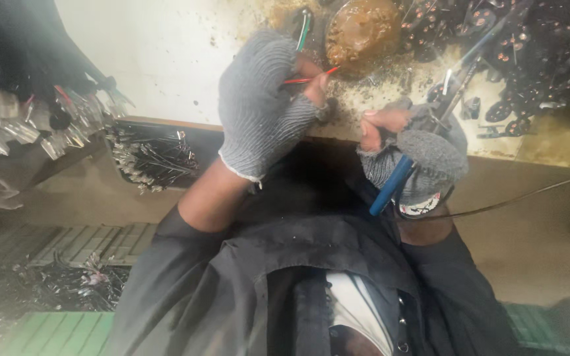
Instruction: The person solders and tins the ends of colored wires at a cluttered workbench. They hold a wire in one hand, apply a heated soldering iron with solder to the exposed strands, twist and arrange the finished wires, and set completed wires aside on the bench.
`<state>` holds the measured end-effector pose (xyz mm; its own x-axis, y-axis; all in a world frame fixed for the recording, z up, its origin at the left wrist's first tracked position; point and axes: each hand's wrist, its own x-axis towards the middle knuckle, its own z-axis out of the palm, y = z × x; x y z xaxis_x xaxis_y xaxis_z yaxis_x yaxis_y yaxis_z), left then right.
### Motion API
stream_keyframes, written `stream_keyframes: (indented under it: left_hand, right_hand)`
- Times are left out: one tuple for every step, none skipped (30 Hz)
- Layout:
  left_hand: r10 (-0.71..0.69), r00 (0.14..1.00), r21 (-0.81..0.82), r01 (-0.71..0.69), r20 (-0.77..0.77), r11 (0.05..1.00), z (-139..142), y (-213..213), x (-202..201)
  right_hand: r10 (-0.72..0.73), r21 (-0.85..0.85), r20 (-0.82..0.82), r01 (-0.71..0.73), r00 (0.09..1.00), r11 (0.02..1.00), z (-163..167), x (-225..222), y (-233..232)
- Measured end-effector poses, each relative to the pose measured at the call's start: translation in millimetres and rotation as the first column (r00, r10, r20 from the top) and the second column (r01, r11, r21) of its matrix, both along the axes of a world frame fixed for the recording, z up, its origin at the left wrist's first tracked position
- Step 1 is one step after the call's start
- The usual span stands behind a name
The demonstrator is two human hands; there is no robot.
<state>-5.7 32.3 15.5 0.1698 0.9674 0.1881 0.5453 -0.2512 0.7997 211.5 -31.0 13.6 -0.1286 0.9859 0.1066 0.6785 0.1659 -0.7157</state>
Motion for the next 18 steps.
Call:
stream_keyframes:
  left_hand:
    - [0.006,1.0,-0.002,-0.006,-0.006,1.0,-0.7,-0.2,0.6]
    - [0.012,1.0,0.011,-0.012,-0.002,1.0,-1.5,-0.5,1.5]
    - [0.018,1.0,0.024,-0.018,0.002,1.0,-2.7,-1.0,2.3]
    - [0.023,1.0,0.041,-0.024,0.008,0.999,-4.0,-1.4,3.1]
    - [0.025,1.0,0.042,-0.026,0.013,0.999,-5.2,-1.9,3.7]
    - [0.026,0.999,0.043,-0.027,0.019,0.999,-6.6,-2.2,4.5]
    - [0.025,0.999,0.046,-0.026,0.024,0.999,-7.4,-2.6,4.9]
    - [0.03,0.999,0.052,-0.031,0.014,0.998,-7.7,-3.3,5.1]
    - [0.036,0.999,0.06,-0.037,0.005,0.998,-7.4,-4.1,4.6]
    - [0.042,0.999,0.068,-0.042,-0.004,0.997,-6.4,-4.9,3.8]
    - [0.028,1.0,0.08,-0.029,0.011,0.996,-4.8,-6.0,1.7]
    - [0.017,1.0,0.091,-0.019,0.024,0.996,-2.4,-7.4,-2.0]
    - [0.005,0.999,0.105,-0.009,0.038,0.994,0.2,-9.2,-6.1]
    - [-0.076,0.989,0.032,0.072,0.125,0.997,2.7,-11.1,-10.1]
    - [-0.152,0.964,-0.033,0.163,0.216,0.986,5.5,-14.2,-14.4]
    - [-0.221,0.924,-0.091,0.26,0.311,0.961,7.3,-17.4,-17.8]
    - [-0.253,0.895,-0.15,0.326,0.368,0.934,8.6,-20.7,-20.8]
    - [-0.276,0.863,-0.206,0.389,0.424,0.898,9.4,-24.5,-22.6]
  right_hand:
    - [-0.005,-0.011,-0.009,0.005,1.0,1.0,1.0,-0.3,-0.7]
    - [-0.01,-0.016,-0.028,0.009,1.0,1.0,1.8,-0.6,-1.3]
    - [-0.015,-0.021,-0.047,0.014,0.999,1.0,2.0,-0.9,-1.4]
    - [-0.02,-0.018,-0.076,0.019,0.997,1.0,2.0,-1.1,-1.2]
    - [-0.026,-0.012,-0.104,0.025,0.994,1.0,1.8,-1.6,-0.6]
    - [-0.007,-0.006,-0.073,0.007,0.997,1.0,1.7,-1.7,0.4]
    - [0.01,-0.001,-0.042,-0.01,0.999,1.0,1.8,-2.0,1.5]
    - [0.026,0.004,-0.011,-0.026,1.0,1.0,2.4,-2.2,2.8]
    - [0.021,0.008,0.004,-0.021,1.0,1.0,3.4,-2.4,4.0]
    - [0.017,0.012,0.019,-0.017,1.0,1.0,4.7,-2.9,5.1]
    - [0.012,0.016,0.033,-0.013,0.999,1.0,6.6,-3.3,5.8]
    - [0.022,0.017,0.037,-0.023,0.999,1.0,8.9,-3.4,6.0]
    - [0.033,0.022,0.04,-0.034,0.999,0.999,11.2,-3.6,5.7]
    - [0.042,0.026,0.043,-0.044,0.998,0.999,13.2,-3.5,5.1]
    - [0.027,-0.002,-0.017,-0.027,0.999,1.0,14.8,-4.0,3.4]
    - [0.008,-0.033,-0.077,-0.01,0.997,0.999,16.6,-4.3,0.2]
    - [-0.014,-0.068,-0.138,0.005,0.99,0.998,17.5,-4.7,-3.4]
    - [-0.125,-0.227,-0.358,0.043,0.926,0.973,16.8,-6.4,-7.4]
